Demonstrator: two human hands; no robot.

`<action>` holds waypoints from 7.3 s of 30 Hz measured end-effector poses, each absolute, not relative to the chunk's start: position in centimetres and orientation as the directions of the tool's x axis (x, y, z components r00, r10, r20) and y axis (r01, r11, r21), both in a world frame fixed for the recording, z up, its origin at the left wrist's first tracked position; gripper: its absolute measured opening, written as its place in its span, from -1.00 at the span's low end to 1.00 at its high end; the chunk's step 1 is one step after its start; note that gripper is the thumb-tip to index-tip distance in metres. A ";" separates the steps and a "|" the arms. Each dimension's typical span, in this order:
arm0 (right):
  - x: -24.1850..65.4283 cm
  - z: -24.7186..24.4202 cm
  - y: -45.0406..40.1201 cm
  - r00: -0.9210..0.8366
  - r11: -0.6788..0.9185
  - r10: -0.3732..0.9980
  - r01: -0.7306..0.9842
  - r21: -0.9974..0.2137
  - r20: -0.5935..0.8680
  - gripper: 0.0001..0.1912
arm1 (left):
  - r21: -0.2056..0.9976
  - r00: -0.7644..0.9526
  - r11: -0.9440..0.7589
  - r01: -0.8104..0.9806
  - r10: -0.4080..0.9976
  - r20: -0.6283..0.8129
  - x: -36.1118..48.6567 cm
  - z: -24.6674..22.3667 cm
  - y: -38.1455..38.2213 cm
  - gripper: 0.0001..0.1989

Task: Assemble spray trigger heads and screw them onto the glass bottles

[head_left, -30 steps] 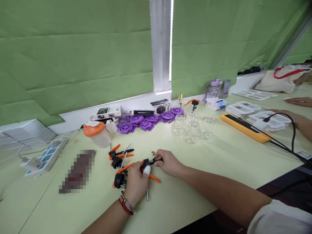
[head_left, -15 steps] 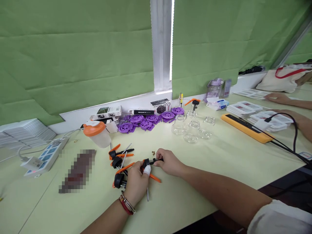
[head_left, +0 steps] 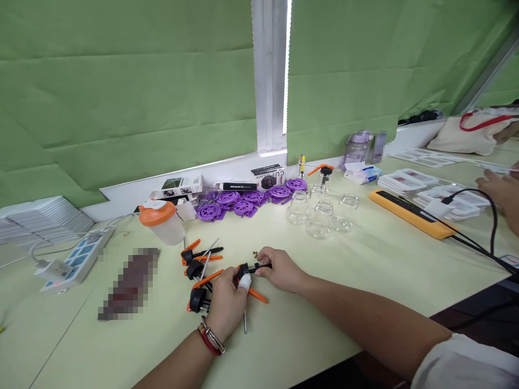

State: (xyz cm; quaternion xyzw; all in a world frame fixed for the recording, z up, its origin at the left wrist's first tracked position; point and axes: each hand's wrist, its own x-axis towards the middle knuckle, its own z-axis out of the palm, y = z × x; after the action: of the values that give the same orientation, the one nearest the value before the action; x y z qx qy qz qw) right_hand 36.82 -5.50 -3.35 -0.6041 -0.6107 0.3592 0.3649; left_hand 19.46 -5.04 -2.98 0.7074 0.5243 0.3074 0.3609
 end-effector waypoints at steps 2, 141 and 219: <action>36.8 -3.3 -5.5 -0.005 0.008 1.000 0.487 -0.873 0.007 -0.83 | 0.828 0.263 -0.187 0.528 0.963 0.049 19.4 -3.0 -5.1 -0.74; 43.7 -1.7 -5.6 -0.197 0.193 0.977 0.655 -0.730 0.081 -0.86 | 0.310 0.670 -0.675 0.670 0.729 0.140 21.6 0.5 -6.7 -0.70; 46.0 -3.5 -2.6 -0.006 0.126 0.985 0.711 -0.692 0.174 -0.72 | -0.023 0.706 -0.707 0.707 0.708 -0.026 31.6 0.8 4.1 -0.80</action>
State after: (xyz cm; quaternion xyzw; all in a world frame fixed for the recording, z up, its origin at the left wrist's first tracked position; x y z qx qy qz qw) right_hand 46.01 -2.60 -3.54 -0.6262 -0.6770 0.2111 0.3239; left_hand 31.58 4.05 0.83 0.9236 0.3829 -0.0163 -0.0059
